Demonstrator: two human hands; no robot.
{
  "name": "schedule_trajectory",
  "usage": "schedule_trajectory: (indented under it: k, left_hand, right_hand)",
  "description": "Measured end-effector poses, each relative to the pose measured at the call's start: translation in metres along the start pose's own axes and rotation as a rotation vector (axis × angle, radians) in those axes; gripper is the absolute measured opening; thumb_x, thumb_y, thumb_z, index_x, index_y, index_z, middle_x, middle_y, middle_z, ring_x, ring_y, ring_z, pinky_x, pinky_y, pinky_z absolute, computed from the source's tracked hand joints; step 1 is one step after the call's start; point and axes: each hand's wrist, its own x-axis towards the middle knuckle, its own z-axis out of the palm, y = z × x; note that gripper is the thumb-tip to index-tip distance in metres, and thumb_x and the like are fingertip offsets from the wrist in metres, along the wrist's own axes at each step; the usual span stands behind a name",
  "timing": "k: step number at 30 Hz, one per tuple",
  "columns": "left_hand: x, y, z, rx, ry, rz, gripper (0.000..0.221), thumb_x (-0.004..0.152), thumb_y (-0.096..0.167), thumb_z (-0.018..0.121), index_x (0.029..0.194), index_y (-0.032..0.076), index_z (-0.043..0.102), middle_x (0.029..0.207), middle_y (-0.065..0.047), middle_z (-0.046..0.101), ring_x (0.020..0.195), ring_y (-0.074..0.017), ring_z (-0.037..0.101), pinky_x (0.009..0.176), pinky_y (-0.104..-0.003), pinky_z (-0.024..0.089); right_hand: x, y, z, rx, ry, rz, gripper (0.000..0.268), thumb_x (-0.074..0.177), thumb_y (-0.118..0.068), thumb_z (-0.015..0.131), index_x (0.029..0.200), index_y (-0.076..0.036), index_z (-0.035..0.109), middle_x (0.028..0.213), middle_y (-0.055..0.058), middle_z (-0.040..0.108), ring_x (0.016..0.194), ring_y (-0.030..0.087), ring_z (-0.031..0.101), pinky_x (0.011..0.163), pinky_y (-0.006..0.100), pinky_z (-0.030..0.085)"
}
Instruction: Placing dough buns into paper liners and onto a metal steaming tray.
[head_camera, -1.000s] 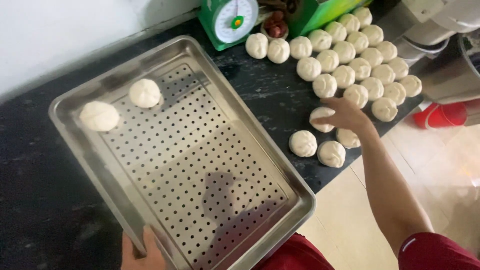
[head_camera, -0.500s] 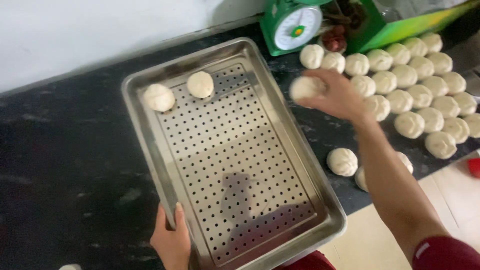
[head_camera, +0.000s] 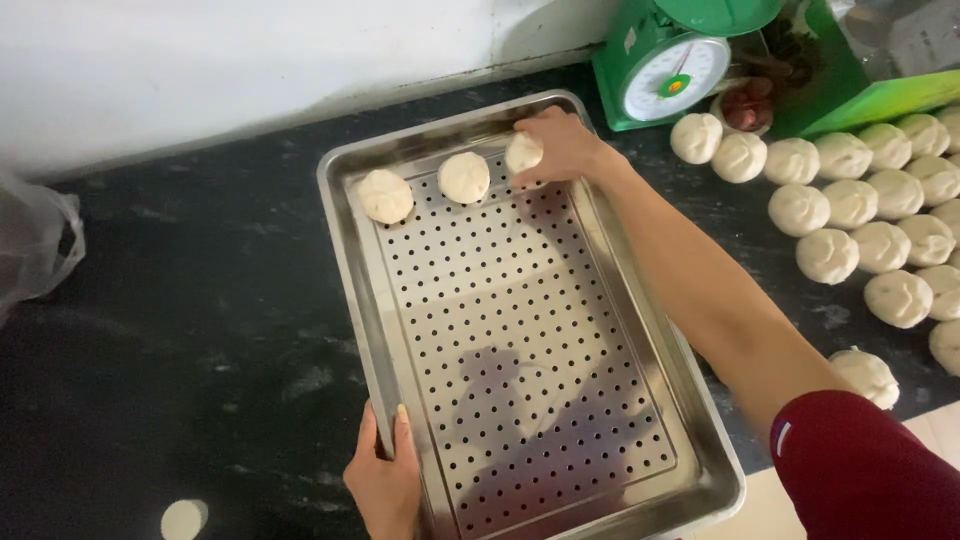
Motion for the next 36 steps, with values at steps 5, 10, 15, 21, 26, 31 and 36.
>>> schedule_trajectory:
  k: [5, 10, 15, 21, 26, 31, 36]
  left_hand:
    - [0.001, 0.003, -0.002, -0.035, -0.001, -0.011, 0.049, 0.095, 0.029, 0.070, 0.138, 0.008, 0.066, 0.110, -0.016, 0.079, 0.094, -0.0223, 0.077, 0.083, -0.036, 0.059]
    - [-0.003, -0.004, -0.001, -0.067, -0.010, 0.131, 0.053, 0.099, 0.028, 0.066, 0.146, 0.006, 0.061, 0.118, -0.016, 0.075, 0.101, -0.0243, 0.074, 0.088, -0.036, 0.056]
    - [-0.003, 0.002, -0.002, 0.024, -0.076, 0.074, 0.052, 0.102, 0.024, 0.062, 0.151, 0.007, 0.057, 0.119, -0.018, 0.073, 0.100, -0.0265, 0.073, 0.085, -0.037, 0.057]
    - [-0.012, 0.020, -0.011, 0.044, -0.078, 0.143, 0.048, 0.102, 0.021, 0.062, 0.148, 0.007, 0.059, 0.117, -0.017, 0.074, 0.096, -0.0273, 0.072, 0.084, -0.039, 0.056]
    - [-0.013, 0.017, -0.017, -0.104, -0.046, 0.227, 0.042, 0.100, 0.020, 0.064, 0.139, 0.004, 0.064, 0.113, -0.016, 0.076, 0.096, -0.0237, 0.072, 0.085, -0.037, 0.055]
    - [-0.012, 0.014, -0.018, -0.309, -0.104, 0.127, 0.047, 0.095, 0.023, 0.065, 0.140, 0.009, 0.064, 0.113, -0.014, 0.079, 0.094, -0.0217, 0.073, 0.081, -0.035, 0.057]
    - [-0.002, -0.011, -0.005, -0.245, 0.011, 0.262, 0.047, 0.097, 0.025, 0.068, 0.139, 0.004, 0.062, 0.117, -0.022, 0.074, 0.101, -0.0270, 0.076, 0.083, -0.038, 0.058]
  right_hand:
    - [-0.082, 0.009, -0.045, 0.203, 0.131, -0.047, 0.085, 0.084, -0.056, 0.076, 0.153, -0.013, 0.051, 0.150, 0.019, 0.054, 0.133, 0.037, 0.055, 0.106, 0.050, 0.049]
    - [-0.230, 0.069, -0.068, 0.208, 0.152, 0.128, 0.070, 0.090, -0.051, 0.075, 0.147, -0.013, 0.060, 0.140, 0.015, 0.066, 0.125, 0.034, 0.065, 0.102, 0.047, 0.054]
    - [-0.358, 0.075, -0.047, 0.109, -0.036, 0.365, 0.073, 0.077, -0.051, 0.082, 0.140, -0.017, 0.063, 0.138, 0.016, 0.062, 0.123, 0.034, 0.061, 0.103, 0.048, 0.050]
    - [-0.395, 0.057, -0.008, 0.083, -0.100, 0.505, 0.095, 0.061, -0.048, 0.091, 0.145, -0.021, 0.055, 0.142, 0.017, 0.051, 0.130, 0.037, 0.050, 0.107, 0.049, 0.043]
    - [-0.390, 0.074, -0.004, 0.120, -0.038, 0.536, 0.082, 0.068, -0.045, 0.088, 0.142, -0.024, 0.062, 0.142, 0.018, 0.055, 0.127, 0.037, 0.057, 0.106, 0.049, 0.048]
    - [-0.333, 0.007, -0.056, 0.122, 0.176, 0.271, 0.083, 0.069, -0.046, 0.087, 0.143, -0.018, 0.061, 0.143, 0.017, 0.058, 0.126, 0.036, 0.061, 0.101, 0.047, 0.053]
    - [-0.220, -0.101, -0.024, 0.216, 0.038, 0.004, 0.086, 0.072, -0.046, 0.088, 0.143, -0.008, 0.057, 0.142, 0.019, 0.055, 0.126, 0.033, 0.059, 0.099, 0.045, 0.051]
